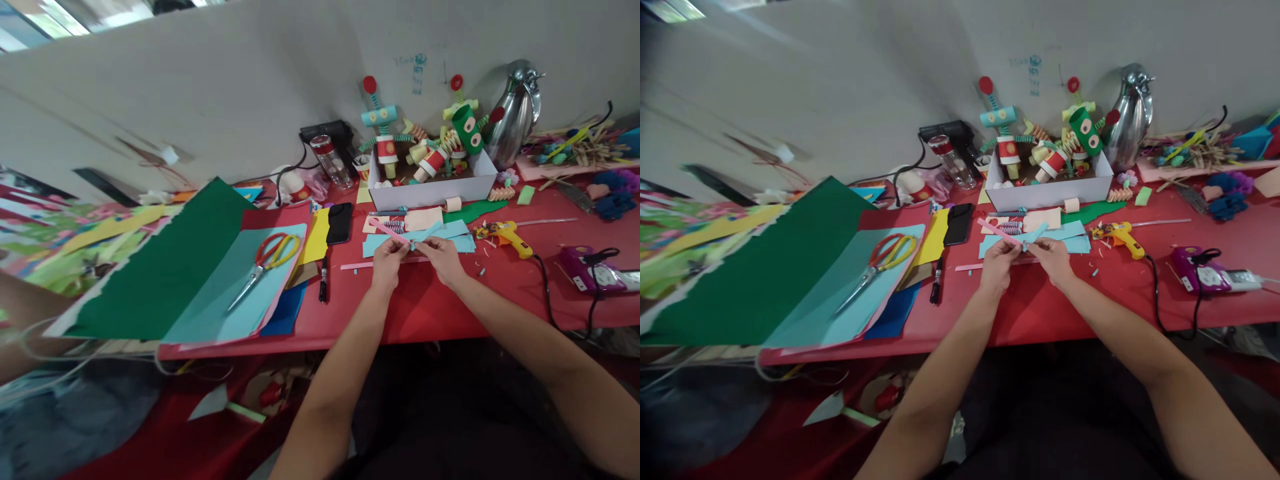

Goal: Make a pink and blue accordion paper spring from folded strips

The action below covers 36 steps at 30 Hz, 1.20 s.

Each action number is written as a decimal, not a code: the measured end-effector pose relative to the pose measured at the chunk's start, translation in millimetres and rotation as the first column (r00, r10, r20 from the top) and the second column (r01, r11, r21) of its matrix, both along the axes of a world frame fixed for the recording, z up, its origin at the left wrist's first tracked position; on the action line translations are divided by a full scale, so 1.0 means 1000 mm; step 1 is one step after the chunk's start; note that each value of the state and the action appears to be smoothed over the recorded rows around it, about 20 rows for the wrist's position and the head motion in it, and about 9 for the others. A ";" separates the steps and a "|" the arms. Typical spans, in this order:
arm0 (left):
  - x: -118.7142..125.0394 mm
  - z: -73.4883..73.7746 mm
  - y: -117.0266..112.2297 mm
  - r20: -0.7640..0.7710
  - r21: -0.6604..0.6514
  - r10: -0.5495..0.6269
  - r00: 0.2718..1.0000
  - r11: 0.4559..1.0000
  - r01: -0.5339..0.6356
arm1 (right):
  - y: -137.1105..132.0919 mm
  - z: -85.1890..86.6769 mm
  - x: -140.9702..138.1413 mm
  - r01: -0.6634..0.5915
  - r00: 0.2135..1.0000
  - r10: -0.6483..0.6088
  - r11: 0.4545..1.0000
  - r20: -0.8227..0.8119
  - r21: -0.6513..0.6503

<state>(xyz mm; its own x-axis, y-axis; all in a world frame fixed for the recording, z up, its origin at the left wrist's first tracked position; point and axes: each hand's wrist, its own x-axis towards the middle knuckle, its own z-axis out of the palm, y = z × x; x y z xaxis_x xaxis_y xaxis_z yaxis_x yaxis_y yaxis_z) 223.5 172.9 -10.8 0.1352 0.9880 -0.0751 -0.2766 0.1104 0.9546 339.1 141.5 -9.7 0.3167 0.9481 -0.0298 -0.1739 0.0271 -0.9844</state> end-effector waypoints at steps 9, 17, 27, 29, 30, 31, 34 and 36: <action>-0.005 0.007 0.000 -0.217 0.158 -0.024 0.976 0.986 0.059 | 0.001 -0.001 0.003 -0.057 0.994 0.055 0.998 -0.097 -0.022; -0.004 0.006 0.000 -0.123 0.082 -0.075 0.990 0.993 0.086 | 0.002 -0.001 0.002 -0.048 0.981 0.033 0.996 -0.194 -0.074; -0.006 0.006 0.001 0.016 -0.145 -0.138 0.990 0.980 0.139 | 0.002 0.002 0.001 -0.002 0.967 -0.019 0.997 -0.253 -0.083; -0.007 0.005 0.002 0.043 -0.173 -0.128 0.991 0.976 0.134 | 0.002 0.002 0.001 -0.022 0.967 0.001 0.997 -0.254 -0.081; -0.007 0.005 0.002 0.052 -0.183 -0.124 0.991 0.974 0.131 | 0.002 0.002 0.002 -0.032 0.966 0.010 0.996 -0.259 -0.079; -0.007 0.005 0.003 0.056 -0.190 -0.120 0.991 0.973 0.129 | 0.002 0.001 0.002 -0.041 0.964 0.019 0.996 -0.264 -0.078; -0.007 0.004 0.003 0.056 -0.188 -0.113 0.992 0.975 0.121 | 0.002 0.001 0.004 -0.059 0.960 0.034 0.995 -0.277 -0.079; -0.006 0.004 0.002 0.047 -0.170 -0.116 0.992 0.978 0.122 | 0.002 0.000 0.005 -0.072 0.960 0.046 0.994 -0.277 -0.081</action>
<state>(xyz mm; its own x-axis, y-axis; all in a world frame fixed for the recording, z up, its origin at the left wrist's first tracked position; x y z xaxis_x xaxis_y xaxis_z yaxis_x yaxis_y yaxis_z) 217.5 174.8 -6.8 0.2566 0.9373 -0.2358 -0.2859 0.3067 0.9079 343.7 143.2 -9.3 0.2280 0.9543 -0.1933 -0.4362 -0.0773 -0.8965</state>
